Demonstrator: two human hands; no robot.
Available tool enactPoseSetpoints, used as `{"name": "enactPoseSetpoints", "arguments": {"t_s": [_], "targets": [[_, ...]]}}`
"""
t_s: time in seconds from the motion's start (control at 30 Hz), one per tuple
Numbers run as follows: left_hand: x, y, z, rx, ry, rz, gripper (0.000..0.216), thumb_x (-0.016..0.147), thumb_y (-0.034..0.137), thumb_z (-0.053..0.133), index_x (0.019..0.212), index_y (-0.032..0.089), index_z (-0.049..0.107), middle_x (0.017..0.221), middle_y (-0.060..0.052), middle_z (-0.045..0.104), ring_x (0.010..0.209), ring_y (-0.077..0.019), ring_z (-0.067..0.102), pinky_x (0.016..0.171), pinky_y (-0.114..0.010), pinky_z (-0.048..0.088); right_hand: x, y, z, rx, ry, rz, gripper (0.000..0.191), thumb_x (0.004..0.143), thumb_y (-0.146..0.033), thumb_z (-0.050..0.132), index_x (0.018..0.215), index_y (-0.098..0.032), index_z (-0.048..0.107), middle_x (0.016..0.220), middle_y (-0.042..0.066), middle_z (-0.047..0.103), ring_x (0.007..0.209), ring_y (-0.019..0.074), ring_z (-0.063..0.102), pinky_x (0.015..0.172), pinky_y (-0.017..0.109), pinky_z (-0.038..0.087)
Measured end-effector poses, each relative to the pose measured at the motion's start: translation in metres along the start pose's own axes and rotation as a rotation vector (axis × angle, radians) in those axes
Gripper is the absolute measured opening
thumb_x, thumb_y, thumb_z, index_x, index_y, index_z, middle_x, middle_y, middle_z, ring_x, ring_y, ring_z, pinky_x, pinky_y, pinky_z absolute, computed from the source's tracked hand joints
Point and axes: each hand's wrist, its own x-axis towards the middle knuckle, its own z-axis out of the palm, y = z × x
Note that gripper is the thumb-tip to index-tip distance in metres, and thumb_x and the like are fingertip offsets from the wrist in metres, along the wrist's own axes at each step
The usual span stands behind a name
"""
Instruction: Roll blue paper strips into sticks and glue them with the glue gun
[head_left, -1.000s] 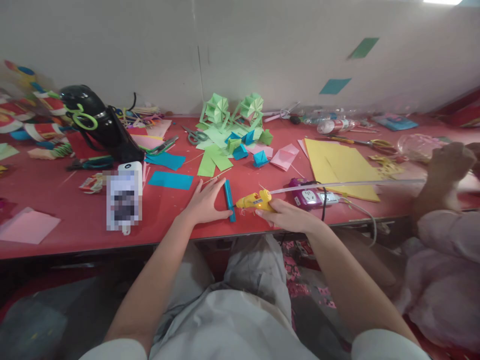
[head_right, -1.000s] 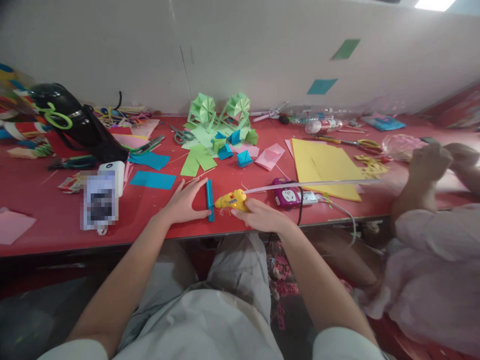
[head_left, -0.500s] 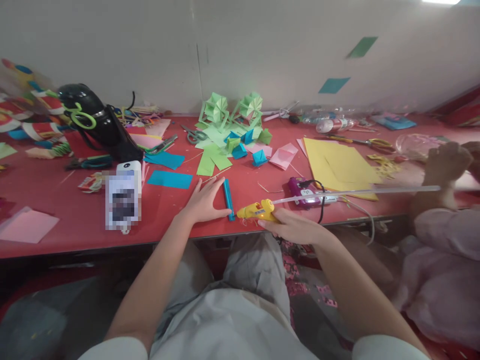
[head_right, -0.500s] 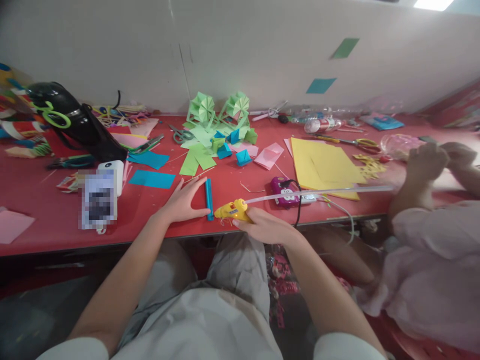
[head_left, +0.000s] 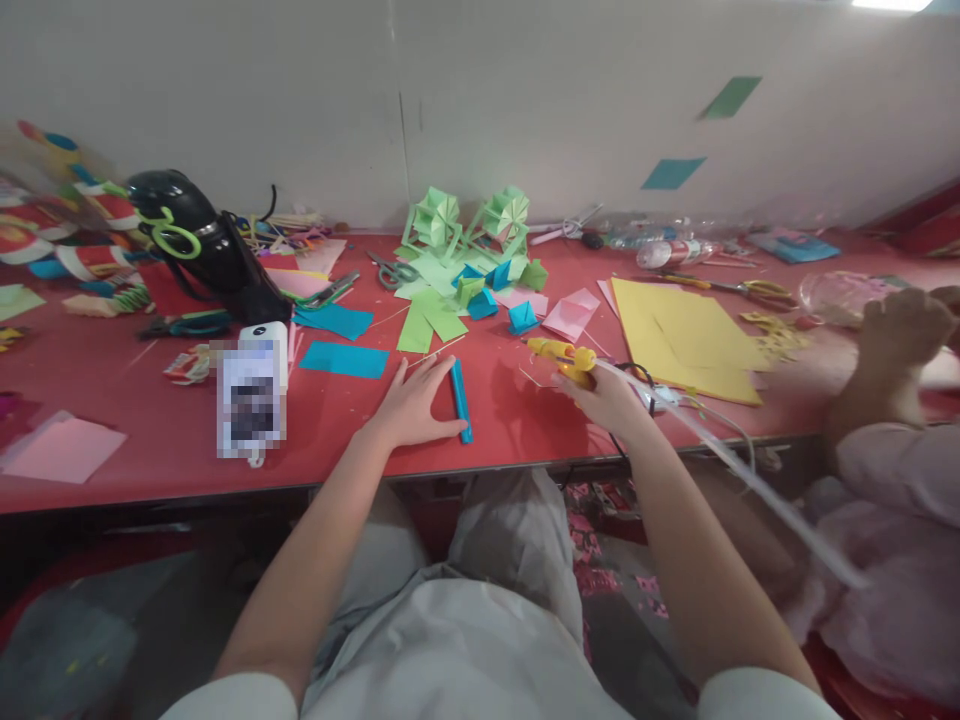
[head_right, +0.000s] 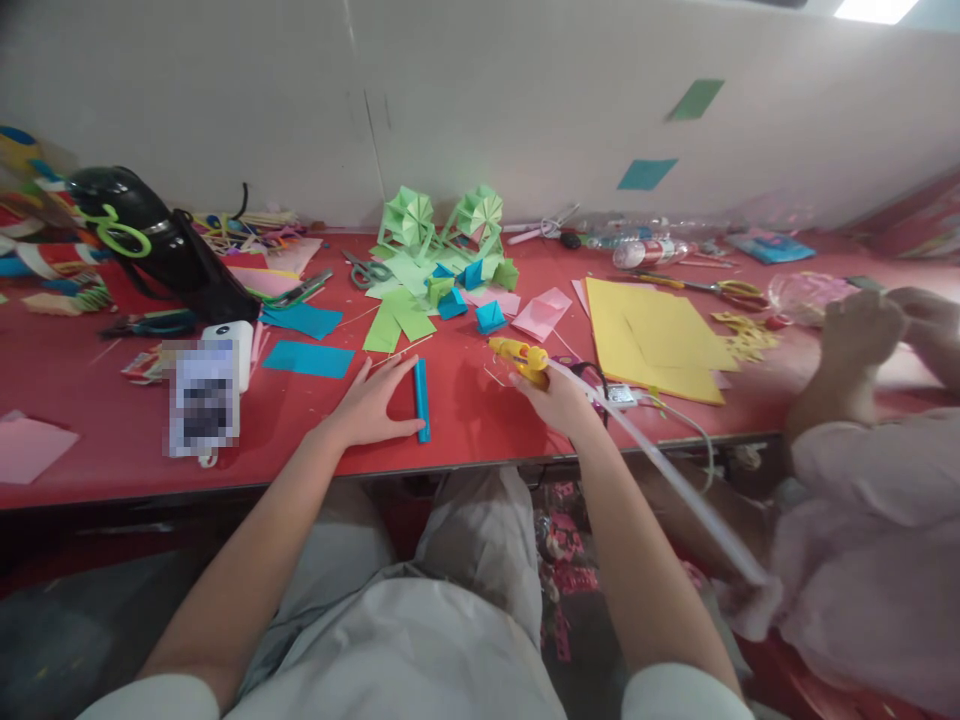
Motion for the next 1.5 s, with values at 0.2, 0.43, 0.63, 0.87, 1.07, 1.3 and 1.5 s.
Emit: {"name": "enactPoseSetpoints", "arguments": {"t_s": [0.2,0.43,0.63,0.87,1.07,1.3,1.5], "targets": [[0.0,0.0,0.0,0.007,-0.005,-0.005,0.1,0.078,0.064,0.066,0.16,0.03,0.019,0.168,-0.006,0.023,0.155,-0.0324,0.018,0.126,-0.059,0.003,0.015,-0.002,0.022,-0.124,0.141,0.068,0.037,0.082,-0.045,0.062,0.101,-0.014,0.065,0.092,0.016,0.071,0.083,0.029,0.064,0.075,0.038,0.048],[0.001,-0.001,0.001,0.019,-0.001,-0.003,0.101,0.078,0.064,0.066,0.16,0.029,0.018,0.168,-0.006,0.023,0.156,-0.0315,0.018,0.126,-0.058,0.002,0.024,0.0,0.04,-0.011,0.187,-0.034,0.04,0.086,-0.044,0.057,0.109,-0.012,0.064,0.098,0.018,0.073,0.088,0.031,0.066,0.08,0.041,0.049],[0.001,-0.001,0.001,0.013,0.0,-0.007,0.101,0.078,0.064,0.067,0.159,0.029,0.019,0.168,-0.008,0.024,0.155,-0.0314,0.019,0.126,-0.059,0.004,0.04,-0.001,0.049,0.057,0.217,-0.149,0.038,0.084,-0.043,0.061,0.109,-0.013,0.063,0.105,0.018,0.07,0.095,0.031,0.065,0.087,0.043,0.049],[0.001,-0.001,0.002,0.0,0.009,0.002,0.1,0.077,0.063,0.066,0.159,0.03,0.019,0.168,-0.009,0.024,0.155,-0.0318,0.019,0.126,-0.059,0.002,0.023,0.007,0.057,0.054,0.416,-0.211,0.042,0.085,-0.039,0.06,0.12,-0.017,0.056,0.122,0.018,0.061,0.112,0.0304,0.057,0.098,0.048,0.047],[0.0,0.001,0.0,0.005,0.002,-0.008,0.101,0.078,0.062,0.066,0.16,0.029,0.018,0.168,-0.009,0.023,0.155,-0.0315,0.019,0.126,-0.059,0.003,-0.016,-0.008,0.051,0.048,0.246,-0.405,0.022,0.094,-0.029,0.047,0.103,-0.02,0.066,0.1,0.012,0.066,0.101,0.0271,0.061,0.094,0.045,0.05],[0.001,0.002,0.002,0.017,0.002,-0.007,0.1,0.077,0.061,0.067,0.16,0.03,0.019,0.167,-0.008,0.026,0.155,-0.0317,0.019,0.126,-0.059,0.002,-0.017,-0.049,0.064,-0.08,-0.206,-0.825,0.043,0.094,-0.024,0.047,0.133,-0.026,0.065,0.148,0.011,0.053,0.14,0.0317,0.041,0.113,0.056,0.036],[0.001,0.004,0.0,0.028,-0.027,-0.011,0.098,0.081,0.061,0.064,0.16,0.03,0.015,0.168,-0.006,0.024,0.156,-0.0318,0.017,0.124,-0.062,-0.006,-0.021,-0.048,0.074,-0.227,-0.283,-0.779,0.043,0.098,-0.031,0.047,0.137,-0.025,0.064,0.156,0.013,0.045,0.147,0.037,0.032,0.112,0.061,0.033]]}}
